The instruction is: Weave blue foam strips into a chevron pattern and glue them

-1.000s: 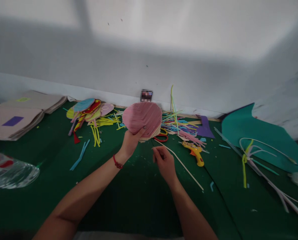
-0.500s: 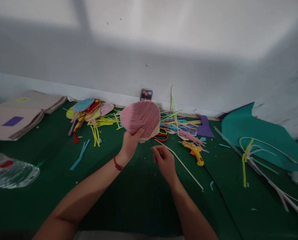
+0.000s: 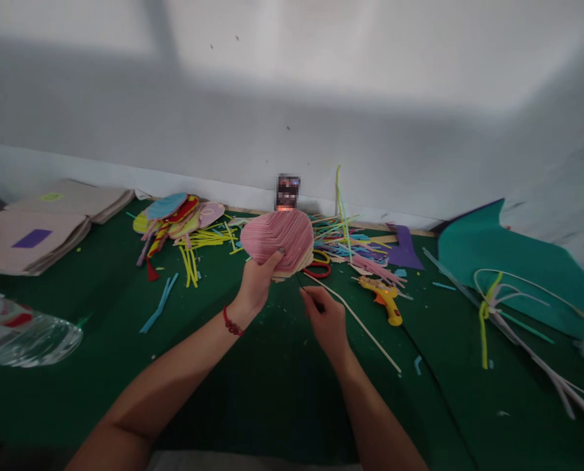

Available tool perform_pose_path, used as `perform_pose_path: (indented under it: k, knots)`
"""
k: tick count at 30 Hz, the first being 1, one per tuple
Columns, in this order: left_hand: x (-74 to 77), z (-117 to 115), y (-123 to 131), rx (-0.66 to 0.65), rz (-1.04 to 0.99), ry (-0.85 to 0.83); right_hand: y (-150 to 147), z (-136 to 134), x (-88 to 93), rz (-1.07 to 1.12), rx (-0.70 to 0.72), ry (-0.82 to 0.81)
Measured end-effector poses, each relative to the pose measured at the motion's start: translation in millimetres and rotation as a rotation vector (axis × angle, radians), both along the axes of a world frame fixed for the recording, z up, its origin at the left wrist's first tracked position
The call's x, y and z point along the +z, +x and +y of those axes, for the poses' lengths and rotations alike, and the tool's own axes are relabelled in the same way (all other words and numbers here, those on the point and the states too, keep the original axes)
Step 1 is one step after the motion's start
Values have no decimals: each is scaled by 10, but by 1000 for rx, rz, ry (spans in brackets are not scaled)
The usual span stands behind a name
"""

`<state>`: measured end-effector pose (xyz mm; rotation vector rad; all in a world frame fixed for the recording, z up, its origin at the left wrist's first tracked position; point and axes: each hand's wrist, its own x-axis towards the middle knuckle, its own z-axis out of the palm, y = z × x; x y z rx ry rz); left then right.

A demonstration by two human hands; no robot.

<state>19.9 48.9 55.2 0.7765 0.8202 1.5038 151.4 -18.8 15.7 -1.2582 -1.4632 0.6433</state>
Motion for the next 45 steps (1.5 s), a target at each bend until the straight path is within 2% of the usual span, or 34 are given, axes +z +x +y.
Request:
perform_pose_path:
  k: [6,10,15,18,21,26,28,31,34,40,45]
  knots:
    - [-87,43,-25,42,167,93,-25,23,83,300,130,-193]
    - [-59,24,-34,77,234,115,1,30,114,428,242,-314]
    - [59,-84,-58,175,358,143,-12,24,123,455,242,-304]
    - [65,-107,-58,175,397,167,-32,25,112,430,228,-265]
    - [15,-70,-30,121,298,150,-30,22,91,352,194,-213]
    - [-21,-14,21,-31,-17,-11,-18,-18,47,50,26,-53]
    - [-6,-19,28,-57,-70,-51,-26,-35,35,-26,-18,-8]
    - [3,-31,29,-67,-91,-61,-49,-43,28,-29,-36,6]
    - [-31,-26,28,-48,-58,-33,-67,-26,40,106,16,-71]
    - [-111,-32,37,62,97,41,-61,32,79,544,272,-336]
    - [-94,-95,41,186,263,104,-47,56,59,679,397,-425]
